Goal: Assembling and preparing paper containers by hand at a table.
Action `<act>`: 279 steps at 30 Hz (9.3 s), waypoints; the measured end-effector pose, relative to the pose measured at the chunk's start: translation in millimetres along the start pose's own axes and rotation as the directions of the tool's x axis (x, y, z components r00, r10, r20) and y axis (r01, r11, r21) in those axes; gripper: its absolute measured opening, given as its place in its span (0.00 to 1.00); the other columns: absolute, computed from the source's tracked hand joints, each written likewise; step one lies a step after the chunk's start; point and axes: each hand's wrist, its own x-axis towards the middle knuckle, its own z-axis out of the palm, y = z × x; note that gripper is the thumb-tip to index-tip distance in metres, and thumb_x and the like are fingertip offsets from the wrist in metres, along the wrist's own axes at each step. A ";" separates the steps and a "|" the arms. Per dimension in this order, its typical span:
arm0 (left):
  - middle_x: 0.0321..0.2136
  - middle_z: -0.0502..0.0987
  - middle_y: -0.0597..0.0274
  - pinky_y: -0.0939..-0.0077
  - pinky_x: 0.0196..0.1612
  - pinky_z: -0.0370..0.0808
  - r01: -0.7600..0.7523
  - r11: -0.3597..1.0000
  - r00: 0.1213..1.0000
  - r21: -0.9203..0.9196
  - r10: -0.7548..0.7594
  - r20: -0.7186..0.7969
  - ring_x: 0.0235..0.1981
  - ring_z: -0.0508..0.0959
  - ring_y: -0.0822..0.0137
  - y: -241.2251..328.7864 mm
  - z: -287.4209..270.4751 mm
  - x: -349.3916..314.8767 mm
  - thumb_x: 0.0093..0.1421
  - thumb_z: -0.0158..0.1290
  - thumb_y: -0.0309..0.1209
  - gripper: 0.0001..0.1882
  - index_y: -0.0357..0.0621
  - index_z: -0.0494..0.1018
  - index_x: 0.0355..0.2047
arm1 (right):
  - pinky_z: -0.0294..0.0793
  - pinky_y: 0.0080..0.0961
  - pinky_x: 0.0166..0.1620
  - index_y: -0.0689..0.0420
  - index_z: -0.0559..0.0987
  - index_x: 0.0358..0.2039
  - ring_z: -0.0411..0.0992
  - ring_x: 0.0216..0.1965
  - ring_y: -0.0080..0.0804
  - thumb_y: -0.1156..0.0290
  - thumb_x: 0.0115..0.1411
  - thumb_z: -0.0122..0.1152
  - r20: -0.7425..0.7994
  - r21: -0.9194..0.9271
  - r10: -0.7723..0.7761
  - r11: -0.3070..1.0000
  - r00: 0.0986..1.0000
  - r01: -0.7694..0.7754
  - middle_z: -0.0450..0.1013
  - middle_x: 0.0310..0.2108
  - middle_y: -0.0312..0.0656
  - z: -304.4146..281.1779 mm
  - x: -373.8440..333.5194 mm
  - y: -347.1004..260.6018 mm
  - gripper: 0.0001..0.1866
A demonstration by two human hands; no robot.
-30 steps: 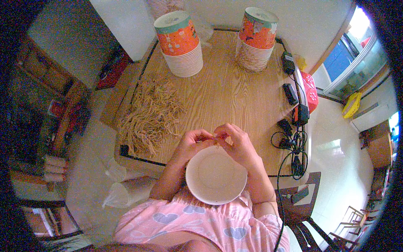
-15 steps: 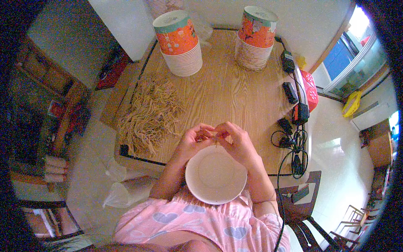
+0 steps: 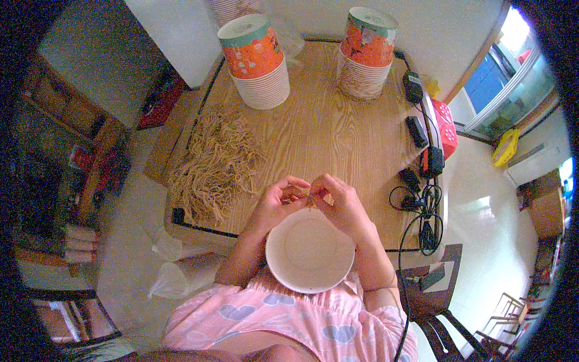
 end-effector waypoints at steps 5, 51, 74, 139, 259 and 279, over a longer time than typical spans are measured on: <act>0.29 0.76 0.66 0.85 0.33 0.71 -0.001 1.000 1.000 -0.007 0.001 0.011 0.29 0.74 0.79 -1.7 -2.4 0.2 0.51 0.58 0.24 0.17 0.42 0.69 0.42 | 0.71 0.23 0.33 0.62 0.72 0.30 0.72 0.30 0.29 0.82 0.50 0.58 0.007 0.001 0.002 1.000 1.000 -0.002 0.72 0.26 0.41 -0.3 -0.5 2.0 0.07; 0.26 0.78 0.64 0.84 0.28 0.71 -0.013 0.979 0.994 0.205 0.036 -0.107 0.26 0.75 0.78 11.7 1.0 -11.4 0.51 0.60 0.28 0.17 0.45 0.69 0.41 | 0.71 0.28 0.35 0.59 0.75 0.26 0.71 0.33 0.37 0.77 0.47 0.64 0.071 -0.176 -0.168 0.968 0.983 0.178 0.72 0.28 0.40 -7.0 -2.7 -9.6 0.06; 0.27 0.78 0.63 0.85 0.27 0.70 -0.064 0.958 0.990 0.280 0.097 -0.103 0.25 0.75 0.79 14.1 3.7 -12.1 0.52 0.59 0.27 0.16 0.45 0.69 0.41 | 0.71 0.28 0.35 0.59 0.76 0.26 0.71 0.32 0.37 0.77 0.46 0.64 0.063 -0.236 -0.168 0.955 0.984 0.179 0.71 0.27 0.40 -7.0 -3.3 -10.5 0.07; 0.28 0.78 0.65 0.87 0.28 0.70 -0.021 0.967 0.991 0.253 0.053 -0.121 0.26 0.74 0.81 14.0 5.4 -10.7 0.52 0.56 0.22 0.16 0.45 0.69 0.42 | 0.70 0.29 0.35 0.59 0.75 0.25 0.70 0.31 0.38 0.77 0.45 0.63 0.036 -0.203 -0.172 0.963 0.984 0.175 0.71 0.26 0.41 -6.4 -5.6 -7.0 0.06; 0.21 0.75 0.70 0.84 0.26 0.67 -0.098 0.988 0.994 0.121 0.103 -0.041 0.22 0.69 0.82 -7.4 -4.1 4.5 0.54 0.56 0.30 0.07 0.39 0.75 0.30 | 0.69 0.19 0.38 0.64 0.76 0.33 0.71 0.32 0.23 0.78 0.55 0.56 -0.011 0.161 0.049 0.986 0.999 -0.047 0.74 0.28 0.39 -4.0 19.0 -1.5 0.05; 0.23 0.74 0.70 0.84 0.28 0.70 -0.035 0.991 0.994 0.129 0.048 -0.100 0.24 0.71 0.81 0.1 -4.5 -3.2 0.55 0.54 0.27 0.05 0.40 0.73 0.32 | 0.66 0.19 0.35 0.61 0.78 0.27 0.67 0.29 0.19 0.75 0.51 0.59 0.205 0.022 0.231 0.970 0.951 -0.241 0.73 0.23 0.34 -0.9 10.6 -4.1 0.04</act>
